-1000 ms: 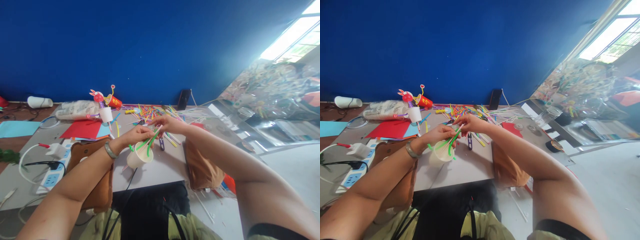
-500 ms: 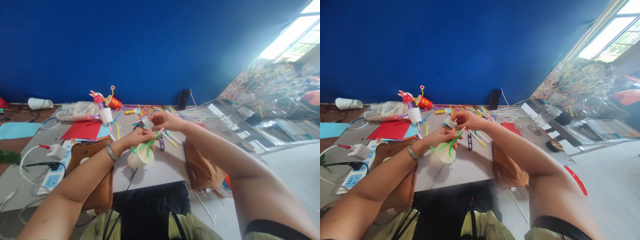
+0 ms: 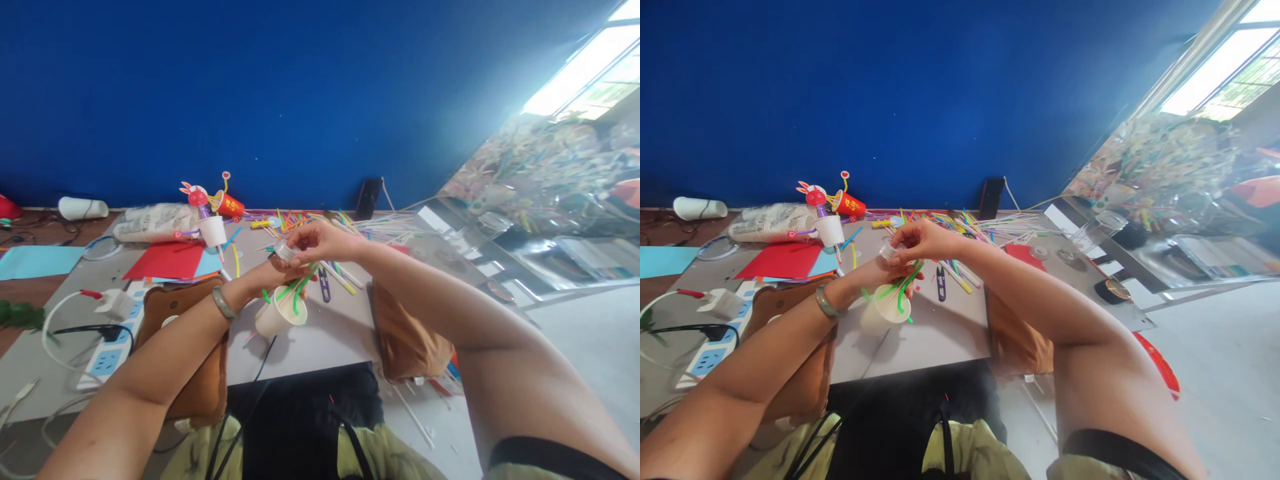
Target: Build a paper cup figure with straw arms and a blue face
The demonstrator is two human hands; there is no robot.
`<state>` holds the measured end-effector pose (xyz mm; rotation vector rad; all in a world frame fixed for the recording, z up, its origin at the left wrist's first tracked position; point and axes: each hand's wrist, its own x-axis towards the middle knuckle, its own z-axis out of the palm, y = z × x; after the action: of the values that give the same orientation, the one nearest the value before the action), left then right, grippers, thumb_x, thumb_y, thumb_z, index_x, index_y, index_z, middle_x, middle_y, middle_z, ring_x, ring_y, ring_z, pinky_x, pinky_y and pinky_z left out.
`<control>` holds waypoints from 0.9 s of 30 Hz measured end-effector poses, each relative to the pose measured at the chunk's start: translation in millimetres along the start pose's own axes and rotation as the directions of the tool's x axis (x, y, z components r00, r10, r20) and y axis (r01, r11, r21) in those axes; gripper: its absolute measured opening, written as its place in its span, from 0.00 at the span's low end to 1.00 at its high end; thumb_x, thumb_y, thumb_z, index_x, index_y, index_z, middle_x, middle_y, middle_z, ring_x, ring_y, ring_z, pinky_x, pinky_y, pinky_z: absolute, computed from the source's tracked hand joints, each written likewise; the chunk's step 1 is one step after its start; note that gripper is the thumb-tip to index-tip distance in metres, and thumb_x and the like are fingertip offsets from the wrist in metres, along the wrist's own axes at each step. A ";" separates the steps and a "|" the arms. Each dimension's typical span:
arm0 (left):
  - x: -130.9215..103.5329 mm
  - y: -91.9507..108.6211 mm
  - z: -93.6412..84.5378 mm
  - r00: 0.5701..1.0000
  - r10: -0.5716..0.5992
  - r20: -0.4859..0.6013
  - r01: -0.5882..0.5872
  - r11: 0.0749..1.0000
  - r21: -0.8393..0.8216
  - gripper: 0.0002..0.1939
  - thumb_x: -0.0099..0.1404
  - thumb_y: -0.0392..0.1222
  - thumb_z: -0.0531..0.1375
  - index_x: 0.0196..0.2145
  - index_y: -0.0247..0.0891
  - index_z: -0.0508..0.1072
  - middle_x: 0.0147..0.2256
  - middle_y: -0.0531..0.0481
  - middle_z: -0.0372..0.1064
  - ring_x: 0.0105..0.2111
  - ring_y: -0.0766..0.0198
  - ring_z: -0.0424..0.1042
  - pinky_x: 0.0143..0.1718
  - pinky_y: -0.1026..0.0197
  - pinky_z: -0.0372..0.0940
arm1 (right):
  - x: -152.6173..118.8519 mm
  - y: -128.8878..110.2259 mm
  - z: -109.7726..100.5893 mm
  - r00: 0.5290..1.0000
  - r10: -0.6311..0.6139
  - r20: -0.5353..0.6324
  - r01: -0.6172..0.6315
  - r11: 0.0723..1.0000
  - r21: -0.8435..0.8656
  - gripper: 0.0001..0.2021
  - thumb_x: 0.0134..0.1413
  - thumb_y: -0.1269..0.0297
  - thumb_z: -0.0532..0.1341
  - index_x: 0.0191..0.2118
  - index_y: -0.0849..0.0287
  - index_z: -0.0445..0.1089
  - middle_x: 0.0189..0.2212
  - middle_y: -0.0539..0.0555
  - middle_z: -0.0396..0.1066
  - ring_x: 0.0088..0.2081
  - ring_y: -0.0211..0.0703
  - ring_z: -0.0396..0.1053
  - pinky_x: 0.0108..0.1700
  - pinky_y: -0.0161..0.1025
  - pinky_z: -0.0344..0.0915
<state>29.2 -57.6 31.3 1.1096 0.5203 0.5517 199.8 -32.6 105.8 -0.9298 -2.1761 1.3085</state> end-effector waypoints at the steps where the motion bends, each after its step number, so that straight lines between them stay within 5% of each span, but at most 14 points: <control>1: 0.3 -0.1 0.3 1.000 0.026 -0.001 -0.026 1.000 0.007 0.26 0.47 0.57 0.75 0.32 0.33 0.72 0.26 0.47 0.75 0.22 0.63 0.74 0.23 0.62 0.67 | 0.2 -0.8 2.5 1.000 -0.026 -0.017 0.025 0.999 -0.036 0.15 0.42 0.57 0.73 0.35 0.61 0.75 0.27 0.48 0.73 0.28 0.35 0.67 0.31 0.34 0.65; 4: 0.9 -1.4 -0.4 0.997 0.066 -0.025 -0.065 0.997 0.050 0.29 0.46 0.60 0.74 0.34 0.33 0.72 0.23 0.48 0.73 0.22 0.62 0.73 0.23 0.62 0.67 | -1.5 -5.0 7.5 0.995 -0.092 -0.022 0.088 0.986 -0.145 0.12 0.44 0.61 0.71 0.34 0.60 0.74 0.30 0.49 0.74 0.31 0.36 0.68 0.35 0.34 0.66; 11: 3.4 -0.8 -5.9 0.946 0.253 -0.201 -0.206 0.952 0.228 0.23 0.50 0.57 0.72 0.25 0.35 0.70 0.18 0.51 0.69 0.19 0.65 0.69 0.21 0.65 0.61 | -25.0 -26.1 14.4 0.985 -0.166 -0.050 0.149 0.958 -0.244 0.07 0.43 0.73 0.65 0.32 0.58 0.69 0.55 0.58 0.74 0.56 0.51 0.71 0.59 0.47 0.64; 17: 6.5 0.7 -5.6 0.874 0.366 -0.318 -0.308 0.926 0.220 0.25 0.51 0.61 0.71 0.26 0.33 0.72 0.20 0.53 0.69 0.20 0.70 0.66 0.21 0.67 0.59 | -50.6 -25.7 21.8 0.947 -0.205 -0.248 0.109 0.930 -0.351 0.10 0.50 0.61 0.70 0.29 0.56 0.69 0.64 0.60 0.64 0.66 0.57 0.60 0.66 0.57 0.56; 21: 6.6 -1.6 -4.1 0.881 0.376 -0.289 -0.313 0.919 0.241 0.24 0.55 0.60 0.68 0.26 0.33 0.72 0.21 0.51 0.71 0.20 0.70 0.66 0.22 0.67 0.61 | -61.3 -12.2 25.2 0.890 -0.199 -0.410 0.022 0.918 -0.397 0.15 0.54 0.51 0.68 0.27 0.56 0.68 0.60 0.61 0.67 0.63 0.58 0.62 0.63 0.58 0.58; 27: 3.6 1.6 -2.4 0.923 0.306 -0.235 -0.275 0.949 0.153 0.24 0.56 0.60 0.68 0.29 0.34 0.72 0.23 0.49 0.74 0.22 0.67 0.71 0.25 0.65 0.66 | -66.7 3.7 24.9 0.858 -0.097 -0.504 -0.088 0.940 -0.330 0.15 0.52 0.53 0.67 0.27 0.56 0.65 0.38 0.56 0.73 0.44 0.51 0.71 0.49 0.50 0.67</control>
<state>30.2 -53.1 31.5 1.2454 0.6220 0.9445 229.9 -95.1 89.5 -1.2378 -1.9862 0.5718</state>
